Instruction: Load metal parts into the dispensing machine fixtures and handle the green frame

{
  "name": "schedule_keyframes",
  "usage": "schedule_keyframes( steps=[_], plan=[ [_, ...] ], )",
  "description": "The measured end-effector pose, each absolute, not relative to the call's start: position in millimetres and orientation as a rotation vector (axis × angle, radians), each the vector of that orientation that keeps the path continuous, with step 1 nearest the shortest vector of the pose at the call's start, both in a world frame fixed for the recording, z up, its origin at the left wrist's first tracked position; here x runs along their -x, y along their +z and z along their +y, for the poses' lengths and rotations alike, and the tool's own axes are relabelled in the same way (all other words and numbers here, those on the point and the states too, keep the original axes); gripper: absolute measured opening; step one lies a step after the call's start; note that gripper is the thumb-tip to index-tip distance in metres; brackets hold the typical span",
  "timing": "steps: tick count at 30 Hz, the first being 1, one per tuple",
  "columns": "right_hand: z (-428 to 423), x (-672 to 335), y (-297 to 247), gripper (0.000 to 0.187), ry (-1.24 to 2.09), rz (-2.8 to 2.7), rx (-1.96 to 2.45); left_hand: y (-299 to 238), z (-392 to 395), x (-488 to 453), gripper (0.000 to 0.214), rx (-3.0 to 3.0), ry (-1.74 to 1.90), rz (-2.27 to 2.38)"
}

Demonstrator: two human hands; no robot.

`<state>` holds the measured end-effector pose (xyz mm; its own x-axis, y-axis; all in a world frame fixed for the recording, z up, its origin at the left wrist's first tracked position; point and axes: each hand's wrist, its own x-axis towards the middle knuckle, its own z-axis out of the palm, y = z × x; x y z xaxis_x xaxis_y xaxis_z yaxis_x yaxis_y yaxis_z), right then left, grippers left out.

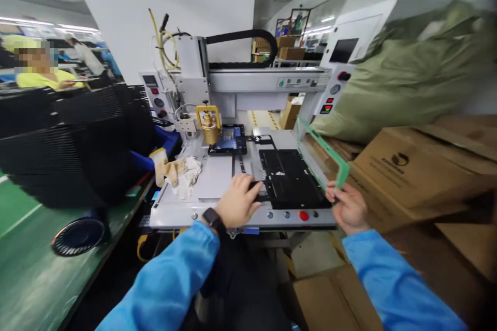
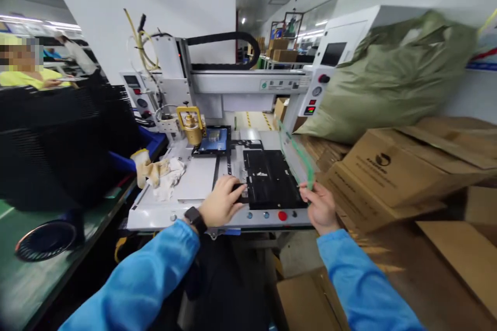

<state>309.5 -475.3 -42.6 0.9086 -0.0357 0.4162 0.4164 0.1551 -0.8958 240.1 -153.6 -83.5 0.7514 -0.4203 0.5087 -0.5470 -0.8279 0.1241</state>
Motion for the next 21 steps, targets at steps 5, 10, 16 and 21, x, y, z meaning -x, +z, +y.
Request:
schedule_keyframes(
  steps=[5, 10, 16, 21],
  plan=[
    [-482.6, -315.8, -59.8, 0.030, -0.249, -0.266, 1.368, -92.2, -214.1, -290.1, 0.054, -2.603, 0.565, -0.908],
    [-494.9, -325.1, -77.4, 0.030, -0.224, -0.294, 1.324, -93.7, -227.9, -297.1, 0.060, -2.594, 0.520, -0.910],
    [-500.7, -328.9, -83.0, 0.028, -0.233, -0.341, 1.341, -85.3, -245.1, -296.8, 0.050, -2.648, 0.488, -0.887],
    [-501.1, -329.8, -84.0, 0.027, -0.238, -0.364, 1.363, -73.4, -247.0, -302.6, 0.040, -2.610, 0.372, -0.840]
  ],
)
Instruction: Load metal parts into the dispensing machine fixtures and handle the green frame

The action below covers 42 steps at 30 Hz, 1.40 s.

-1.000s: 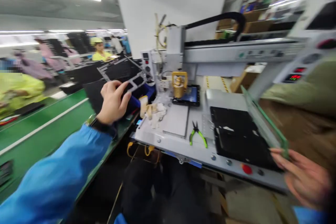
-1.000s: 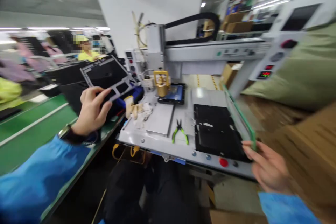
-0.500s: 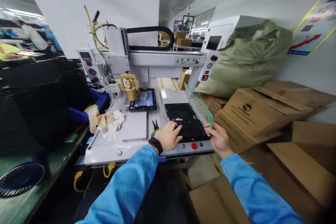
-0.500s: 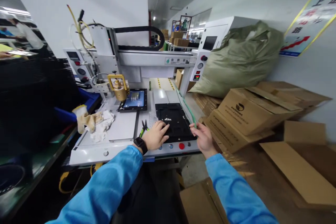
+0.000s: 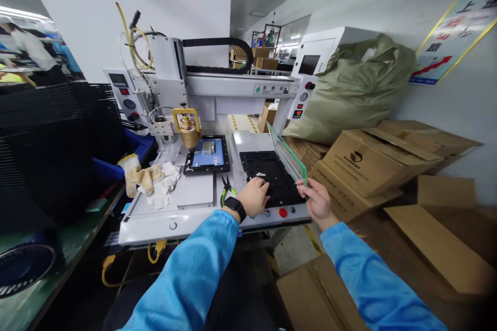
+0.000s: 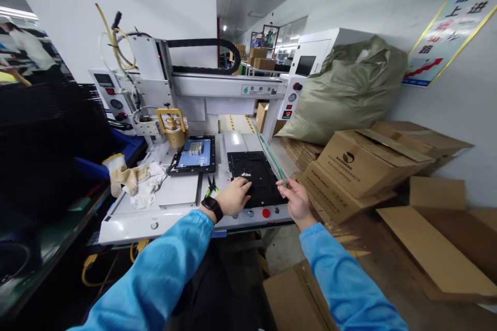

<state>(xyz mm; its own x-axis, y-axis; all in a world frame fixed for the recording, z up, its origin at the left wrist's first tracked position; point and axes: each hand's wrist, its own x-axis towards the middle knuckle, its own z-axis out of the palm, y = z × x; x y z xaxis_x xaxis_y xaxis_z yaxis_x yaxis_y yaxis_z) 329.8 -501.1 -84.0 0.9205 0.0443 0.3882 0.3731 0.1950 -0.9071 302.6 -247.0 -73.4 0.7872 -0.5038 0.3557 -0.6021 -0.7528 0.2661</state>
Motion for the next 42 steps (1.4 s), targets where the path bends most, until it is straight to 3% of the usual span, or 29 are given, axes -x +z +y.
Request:
schedule_keyframes(
  steps=[7, 13, 25, 32, 40, 42],
  plan=[
    [-506.4, -339.1, -96.3, 0.033, -0.214, -0.399, 1.547, -61.7, -229.0, -246.6, 0.052, -2.541, 0.484, -0.715],
    [-519.5, -338.0, -109.7, 0.036, -0.233, -0.561, 1.717, -61.8, -158.1, -148.6, 0.061, -2.551, 0.490, -0.625],
    [-537.5, -311.4, -124.9, 0.031, -0.228, -0.482, 1.718, -140.0, 40.1, 52.1, 0.045, -2.726, 0.620, 0.316],
    [-418.4, -263.5, -84.9, 0.013, -0.145, -1.416, 1.683, -116.7, 78.3, 121.8, 0.049, -2.565, 0.557, 1.126],
    [-276.1, -191.9, -13.8, 0.018, 0.077, -1.907, 1.235, -130.8, 61.7, 101.7, 0.036, -2.502, 0.617, 1.028],
    [-256.7, -165.2, 12.6, 0.011, 0.046, -1.979, 1.105, -132.4, 58.0, 100.1, 0.033, -2.510, 0.616, 0.982]
  ],
)
